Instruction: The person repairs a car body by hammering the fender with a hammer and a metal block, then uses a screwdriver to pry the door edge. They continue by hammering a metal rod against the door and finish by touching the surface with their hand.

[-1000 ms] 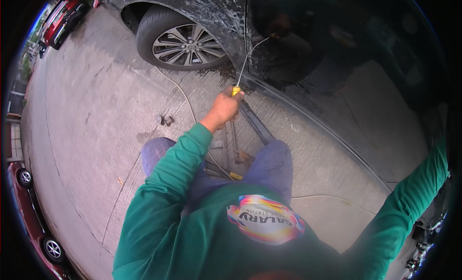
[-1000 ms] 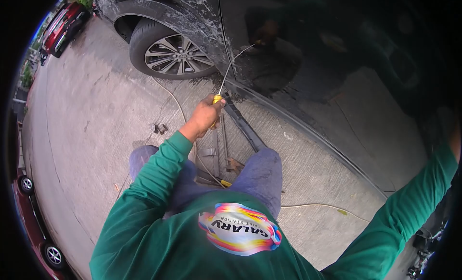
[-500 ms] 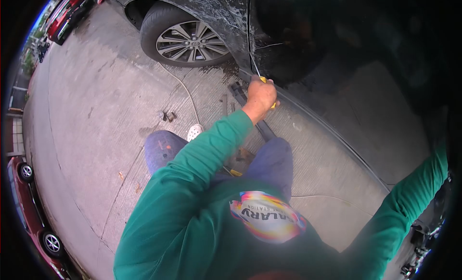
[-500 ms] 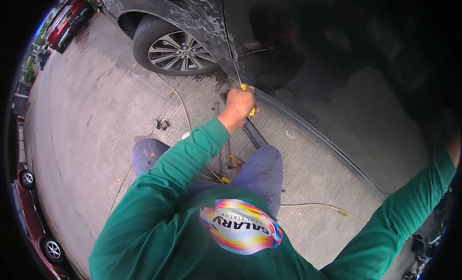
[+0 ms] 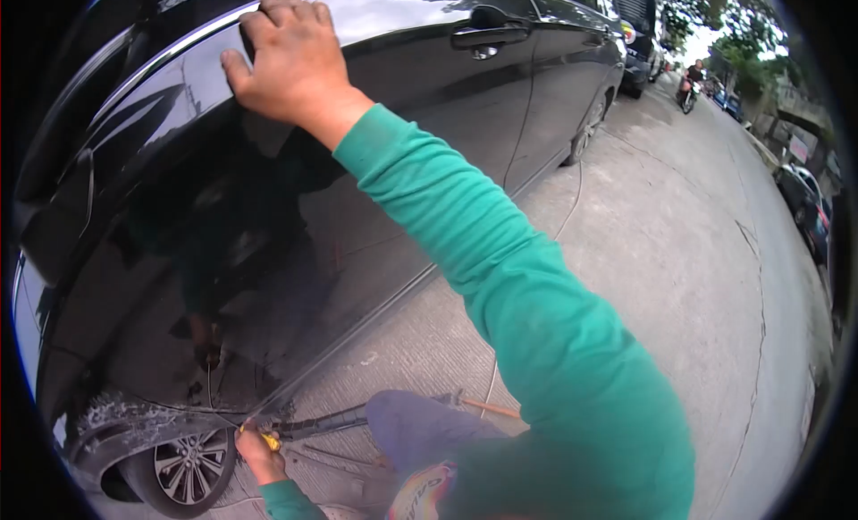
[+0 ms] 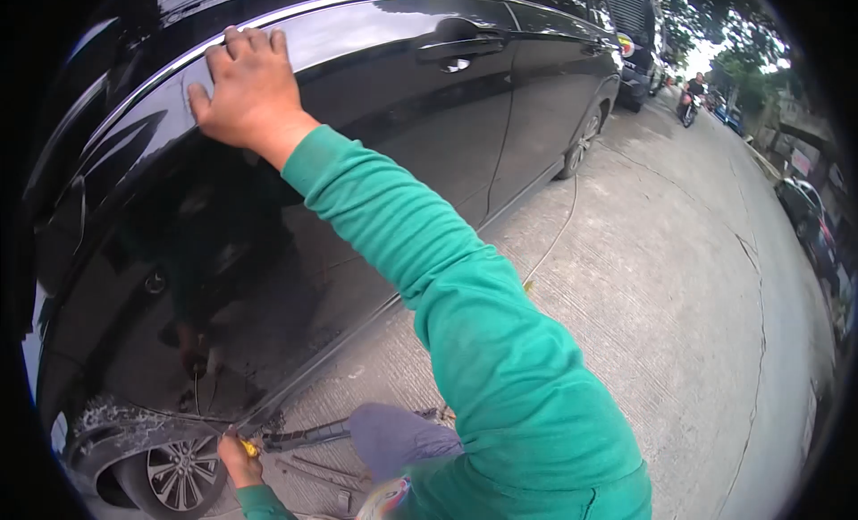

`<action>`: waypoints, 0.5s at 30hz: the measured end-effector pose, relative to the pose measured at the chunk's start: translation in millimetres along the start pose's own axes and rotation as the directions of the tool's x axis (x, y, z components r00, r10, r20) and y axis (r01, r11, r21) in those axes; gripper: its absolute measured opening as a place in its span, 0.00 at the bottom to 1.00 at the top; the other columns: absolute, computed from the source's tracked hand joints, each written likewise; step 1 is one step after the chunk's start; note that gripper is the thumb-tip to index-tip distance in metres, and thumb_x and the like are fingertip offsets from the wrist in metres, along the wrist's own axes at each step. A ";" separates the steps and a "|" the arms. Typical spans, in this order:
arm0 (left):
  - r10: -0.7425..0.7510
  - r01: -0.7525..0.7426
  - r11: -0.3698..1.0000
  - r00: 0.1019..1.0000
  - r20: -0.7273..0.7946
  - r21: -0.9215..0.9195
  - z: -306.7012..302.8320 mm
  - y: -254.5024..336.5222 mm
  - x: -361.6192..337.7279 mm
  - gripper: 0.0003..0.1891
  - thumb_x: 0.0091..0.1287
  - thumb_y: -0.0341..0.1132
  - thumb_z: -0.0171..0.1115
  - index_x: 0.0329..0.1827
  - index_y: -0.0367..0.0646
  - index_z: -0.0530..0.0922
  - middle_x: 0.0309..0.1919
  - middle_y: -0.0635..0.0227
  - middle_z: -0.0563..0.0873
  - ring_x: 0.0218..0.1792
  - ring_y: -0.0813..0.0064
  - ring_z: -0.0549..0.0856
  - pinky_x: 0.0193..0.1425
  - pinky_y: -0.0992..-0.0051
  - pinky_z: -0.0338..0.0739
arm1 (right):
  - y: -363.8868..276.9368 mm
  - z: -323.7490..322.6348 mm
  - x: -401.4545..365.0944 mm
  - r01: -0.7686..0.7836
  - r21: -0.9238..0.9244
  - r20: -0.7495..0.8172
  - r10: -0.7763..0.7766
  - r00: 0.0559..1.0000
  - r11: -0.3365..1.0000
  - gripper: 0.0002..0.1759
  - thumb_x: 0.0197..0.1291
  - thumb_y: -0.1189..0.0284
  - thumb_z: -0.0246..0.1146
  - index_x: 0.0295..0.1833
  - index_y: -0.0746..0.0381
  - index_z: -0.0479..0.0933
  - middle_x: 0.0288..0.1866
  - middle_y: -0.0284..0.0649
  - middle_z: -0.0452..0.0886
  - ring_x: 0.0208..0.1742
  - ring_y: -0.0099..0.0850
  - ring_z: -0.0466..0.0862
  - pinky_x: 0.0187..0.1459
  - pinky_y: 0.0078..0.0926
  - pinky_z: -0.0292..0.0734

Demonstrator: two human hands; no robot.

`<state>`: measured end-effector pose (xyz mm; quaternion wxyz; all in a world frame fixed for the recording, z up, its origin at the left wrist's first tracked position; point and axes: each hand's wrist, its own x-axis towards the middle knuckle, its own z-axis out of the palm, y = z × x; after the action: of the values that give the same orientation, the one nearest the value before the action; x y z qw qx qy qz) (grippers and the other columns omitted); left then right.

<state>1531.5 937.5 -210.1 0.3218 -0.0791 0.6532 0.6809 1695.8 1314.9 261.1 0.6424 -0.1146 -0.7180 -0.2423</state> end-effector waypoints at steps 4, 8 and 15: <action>-0.091 0.111 0.991 0.970 0.226 -0.078 -72.8 25.8 8.9 0.07 0.83 0.40 0.57 0.52 0.49 0.78 0.25 0.72 0.79 0.19 0.69 0.81 0.20 0.69 0.77 | -45.5 -40.0 -27.5 -0.031 0.146 -0.080 0.043 0.996 0.989 0.26 0.64 0.60 0.73 0.61 0.65 0.83 0.68 0.56 0.81 0.70 0.56 0.79 0.79 0.63 0.64; -0.112 0.154 0.969 0.971 0.211 -0.192 -26.3 45.4 -8.9 0.10 0.82 0.43 0.60 0.43 0.49 0.79 0.26 0.73 0.78 0.23 0.72 0.82 0.27 0.74 0.79 | -204.3 -119.8 -163.0 -0.029 0.815 0.168 -0.187 0.968 0.579 0.29 0.57 0.64 0.76 0.62 0.63 0.81 0.63 0.51 0.79 0.67 0.52 0.80 0.76 0.67 0.69; -0.069 0.124 0.958 0.975 0.213 -0.258 2.4 17.8 6.4 0.10 0.82 0.42 0.60 0.42 0.50 0.79 0.26 0.74 0.78 0.23 0.73 0.81 0.27 0.75 0.79 | -364.3 -163.7 -257.1 -0.143 0.947 0.227 -0.282 0.932 0.288 0.15 0.78 0.59 0.63 0.60 0.56 0.85 0.62 0.42 0.87 0.68 0.47 0.83 0.74 0.71 0.65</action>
<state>1517.6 942.9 -198.3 0.4056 -0.0846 0.5138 0.7512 1702.5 959.7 -54.0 0.4318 0.2811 -0.8258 0.2293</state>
